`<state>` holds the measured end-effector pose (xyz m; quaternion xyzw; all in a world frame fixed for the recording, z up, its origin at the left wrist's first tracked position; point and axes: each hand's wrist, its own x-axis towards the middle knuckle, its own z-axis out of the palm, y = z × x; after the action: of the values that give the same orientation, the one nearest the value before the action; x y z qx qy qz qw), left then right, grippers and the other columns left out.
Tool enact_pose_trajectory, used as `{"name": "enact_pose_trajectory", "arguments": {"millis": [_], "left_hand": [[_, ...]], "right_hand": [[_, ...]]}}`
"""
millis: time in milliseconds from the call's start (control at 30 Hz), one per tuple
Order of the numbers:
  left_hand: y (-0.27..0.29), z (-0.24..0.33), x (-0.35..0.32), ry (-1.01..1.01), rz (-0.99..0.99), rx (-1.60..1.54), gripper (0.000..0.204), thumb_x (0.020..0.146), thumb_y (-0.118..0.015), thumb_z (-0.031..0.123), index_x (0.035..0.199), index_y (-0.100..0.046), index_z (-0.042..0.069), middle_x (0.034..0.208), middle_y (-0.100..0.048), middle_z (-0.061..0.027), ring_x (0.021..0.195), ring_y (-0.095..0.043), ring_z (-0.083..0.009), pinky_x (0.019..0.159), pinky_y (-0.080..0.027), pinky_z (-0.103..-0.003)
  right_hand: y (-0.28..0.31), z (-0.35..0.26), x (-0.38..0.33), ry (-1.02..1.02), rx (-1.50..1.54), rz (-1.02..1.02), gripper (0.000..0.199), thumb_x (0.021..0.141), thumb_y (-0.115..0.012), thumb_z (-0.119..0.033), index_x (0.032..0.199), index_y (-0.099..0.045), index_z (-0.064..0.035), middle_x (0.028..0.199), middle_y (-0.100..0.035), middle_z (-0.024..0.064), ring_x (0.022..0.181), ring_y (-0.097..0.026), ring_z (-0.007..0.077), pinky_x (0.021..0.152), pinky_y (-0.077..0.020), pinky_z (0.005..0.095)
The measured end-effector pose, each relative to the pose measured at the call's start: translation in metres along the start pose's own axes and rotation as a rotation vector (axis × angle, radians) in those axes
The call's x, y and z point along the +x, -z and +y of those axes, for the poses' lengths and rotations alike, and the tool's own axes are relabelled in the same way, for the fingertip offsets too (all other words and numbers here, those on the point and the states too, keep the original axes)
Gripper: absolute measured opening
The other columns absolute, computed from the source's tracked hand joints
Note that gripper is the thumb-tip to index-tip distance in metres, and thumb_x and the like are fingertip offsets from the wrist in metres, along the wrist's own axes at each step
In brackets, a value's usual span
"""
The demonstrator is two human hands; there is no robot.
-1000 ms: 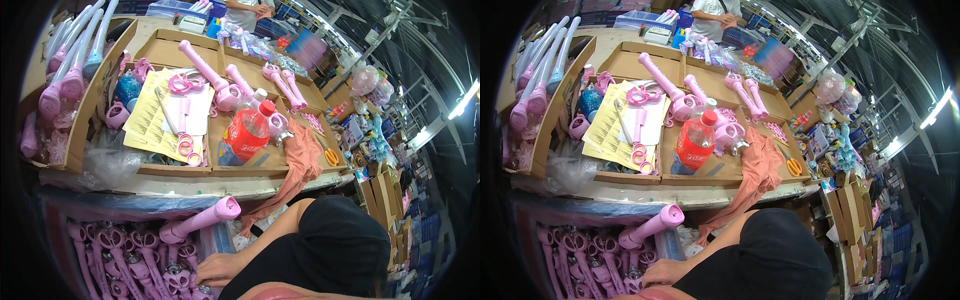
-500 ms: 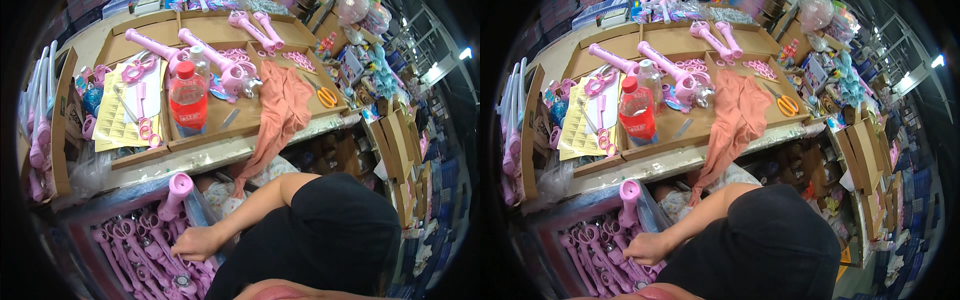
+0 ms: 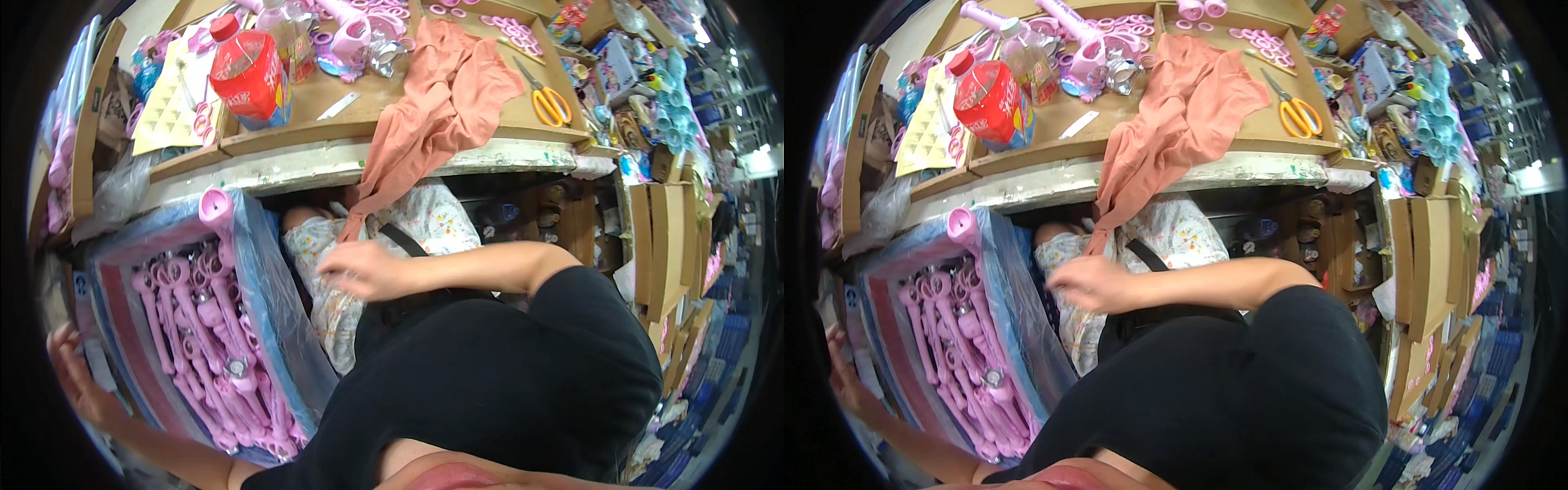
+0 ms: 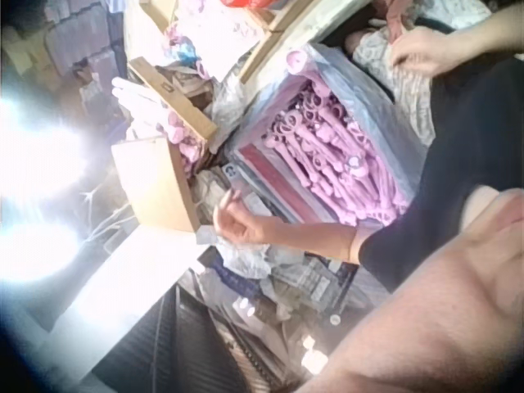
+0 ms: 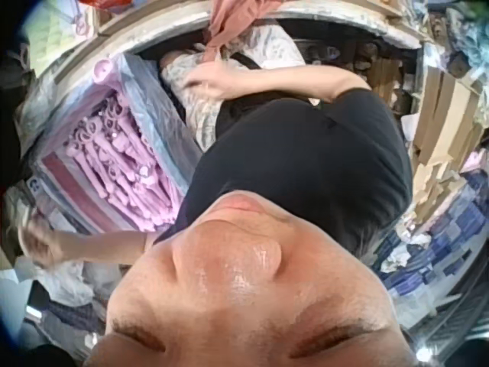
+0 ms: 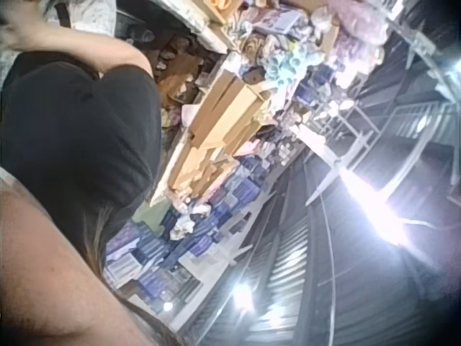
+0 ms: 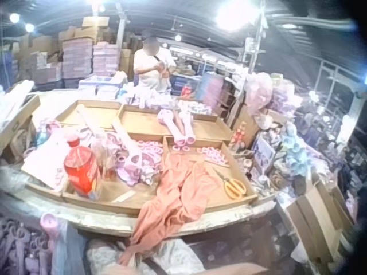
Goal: The person assembles pink plastic wands by attaching clear plastic tops and pressing buttons to activate lights. They then cut a piece of orange fabric with scissors and wipe the wand with it.
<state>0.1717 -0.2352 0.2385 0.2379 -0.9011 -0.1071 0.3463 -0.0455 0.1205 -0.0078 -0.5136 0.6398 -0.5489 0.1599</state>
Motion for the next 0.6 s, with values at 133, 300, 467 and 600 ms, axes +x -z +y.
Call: {"name": "enact_pose_trajectory", "arguments": {"millis": [133, 300, 467, 600], "left_hand": [[-0.059, 0.132, -0.018, 0.018, -0.802, -0.458, 0.046, 0.081, -0.067, 0.015, 0.122, -0.056, -0.004, 0.106, -0.066, -0.0129, 0.101, -0.063, -0.0239, 0.092, -0.046, -0.036], [-0.218, 0.194, -0.030, -0.392, -1.340, -0.240, 0.060, 0.080, -0.074, 0.022, 0.129, -0.051, -0.003, 0.113, -0.065, -0.0207, 0.106, -0.063, -0.0330, 0.092, -0.050, -0.041], [-0.318, 0.197, -0.080, -0.262, -1.461, -0.507, 0.050, 0.077, -0.079, 0.016, 0.120, -0.059, 0.002, 0.106, -0.067, -0.0109, 0.102, -0.062, -0.0191, 0.090, -0.050, -0.033], [-0.318, 0.213, -0.121, 0.188, -1.495, -0.865, 0.045, 0.079, -0.079, 0.018, 0.117, -0.060, 0.002, 0.103, -0.067, -0.0061, 0.091, -0.062, -0.0138, 0.081, -0.052, -0.029]], "right_hand": [[0.048, 0.035, -0.071, -0.724, 0.008, 0.203, 0.056, 0.079, -0.075, -0.022, 0.122, -0.050, 0.0017, 0.117, -0.059, 0.0169, 0.108, -0.060, 0.0267, 0.090, -0.0488, 0.0367], [0.061, 0.080, -0.037, -0.472, 0.454, 0.324, 0.052, 0.083, -0.073, -0.028, 0.116, -0.052, 0.0061, 0.109, -0.063, 0.0187, 0.107, -0.061, 0.0285, 0.094, -0.0479, 0.0353], [0.068, 0.036, -0.028, -0.427, 0.895, 0.201, 0.025, 0.097, -0.059, -0.025, 0.102, -0.067, -0.0022, 0.092, -0.067, 0.0005, 0.088, -0.060, 0.0075, 0.076, -0.0486, 0.0244], [0.099, 0.011, -0.041, -0.362, 1.026, 0.295, 0.024, 0.097, -0.059, -0.025, 0.104, -0.067, -0.0038, 0.098, -0.067, 0.0007, 0.090, -0.061, 0.0084, 0.081, -0.0489, 0.0250]]}}
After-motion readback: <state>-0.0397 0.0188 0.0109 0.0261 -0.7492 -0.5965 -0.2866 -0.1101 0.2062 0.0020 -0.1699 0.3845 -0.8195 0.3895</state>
